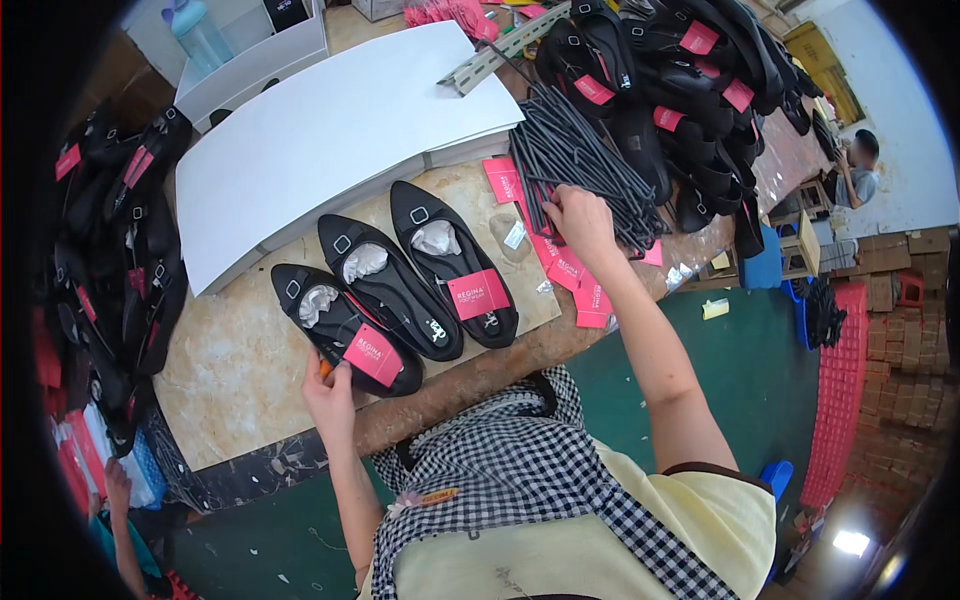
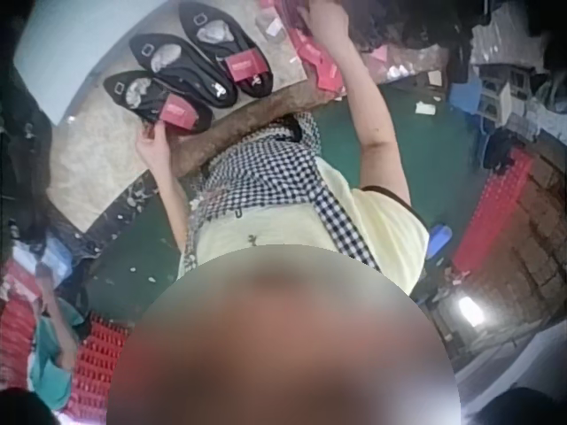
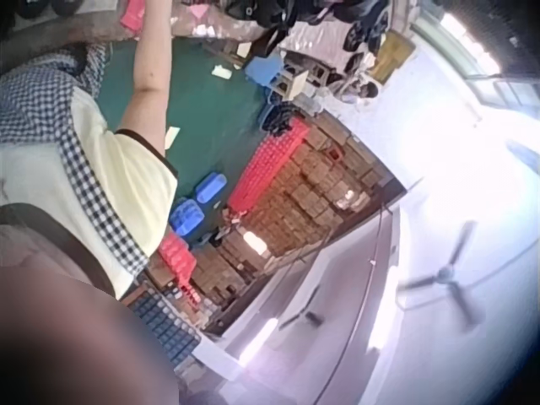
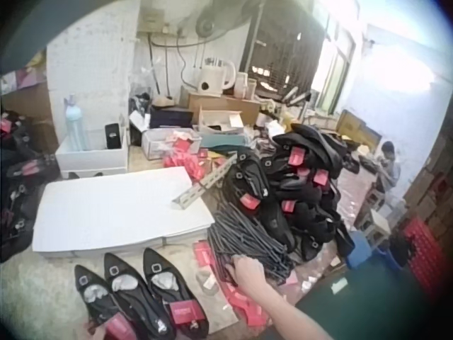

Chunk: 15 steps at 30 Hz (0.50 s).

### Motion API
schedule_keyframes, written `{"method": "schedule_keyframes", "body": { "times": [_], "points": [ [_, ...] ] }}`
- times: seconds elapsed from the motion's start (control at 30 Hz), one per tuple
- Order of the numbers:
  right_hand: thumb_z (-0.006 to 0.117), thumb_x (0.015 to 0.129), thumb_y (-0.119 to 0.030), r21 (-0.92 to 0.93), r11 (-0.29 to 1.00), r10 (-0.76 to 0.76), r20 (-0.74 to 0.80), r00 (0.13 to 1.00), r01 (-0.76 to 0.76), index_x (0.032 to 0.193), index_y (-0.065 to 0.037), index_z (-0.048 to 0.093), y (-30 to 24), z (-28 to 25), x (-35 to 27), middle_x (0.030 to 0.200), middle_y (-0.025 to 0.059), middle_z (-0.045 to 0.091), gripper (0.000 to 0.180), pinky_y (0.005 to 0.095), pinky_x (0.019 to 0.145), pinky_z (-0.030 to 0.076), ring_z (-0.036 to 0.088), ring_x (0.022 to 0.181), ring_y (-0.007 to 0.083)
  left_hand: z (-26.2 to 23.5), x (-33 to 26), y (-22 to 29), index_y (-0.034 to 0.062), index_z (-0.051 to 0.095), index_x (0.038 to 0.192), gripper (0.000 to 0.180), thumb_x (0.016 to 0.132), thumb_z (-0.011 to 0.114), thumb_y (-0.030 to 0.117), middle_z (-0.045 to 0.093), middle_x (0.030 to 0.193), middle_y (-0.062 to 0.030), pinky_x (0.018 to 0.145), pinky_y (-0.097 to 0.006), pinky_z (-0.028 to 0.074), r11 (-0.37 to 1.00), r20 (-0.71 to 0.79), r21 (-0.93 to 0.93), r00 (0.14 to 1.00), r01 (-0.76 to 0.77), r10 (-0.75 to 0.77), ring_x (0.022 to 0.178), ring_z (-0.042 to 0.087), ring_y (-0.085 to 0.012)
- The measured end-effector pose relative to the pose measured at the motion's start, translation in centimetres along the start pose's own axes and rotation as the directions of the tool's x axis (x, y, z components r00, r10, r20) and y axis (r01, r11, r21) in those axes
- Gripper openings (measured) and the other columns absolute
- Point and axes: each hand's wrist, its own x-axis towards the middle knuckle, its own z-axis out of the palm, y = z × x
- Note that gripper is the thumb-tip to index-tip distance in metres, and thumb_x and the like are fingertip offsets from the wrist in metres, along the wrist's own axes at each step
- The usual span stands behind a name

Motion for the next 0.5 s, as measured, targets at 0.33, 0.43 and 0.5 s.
{"method": "schedule_keyframes", "body": {
  "times": [0.33,0.43,0.5],
  "points": [
    [0.065,0.081,-0.014,0.455,0.89,-0.084,0.211,0.974,-0.022,0.111,-0.002,0.063,-5.0,-6.8,-4.4,0.057,0.0123,0.059,0.032,0.0387,0.054,0.048,0.061,0.051,0.0278,-0.6,-0.2,2.0,-0.0053,0.048,0.132,0.077,0.091,0.047,0.06,0.059,0.123,-0.0235,0.075,-0.047,0.058,0.37,0.348,-0.869,0.937,0.327,-0.012,0.099,0.066,-0.0316],
    [0.067,0.083,-0.015,0.456,0.889,-0.09,0.272,0.958,-0.046,0.121,-0.004,0.061,-10.9,-10.6,-6.6,0.054,0.0126,0.056,0.04,0.036,0.05,0.044,0.057,0.046,0.0251,0.5,1.6,2.8,-0.0065,0.049,0.129,0.075,0.09,0.047,0.059,0.06,0.121,-0.0241,0.077,-0.048,0.059,0.581,0.292,-0.763,0.953,0.282,-0.078,0.095,0.067,-0.0339],
    [0.067,0.084,-0.015,0.566,0.824,-0.175,0.325,0.929,-0.042,0.126,-0.006,0.061,-14.0,-11.8,-7.7,0.053,0.0119,0.054,0.043,0.0352,0.048,0.041,0.053,0.043,0.0241,1.6,1.4,4.3,-0.0072,0.051,0.126,0.073,0.09,0.048,0.057,0.062,0.117,-0.0248,0.078,-0.048,0.059,0.72,0.206,-0.663,0.974,0.208,-0.091,0.092,0.068,-0.0348]
  ]
}}
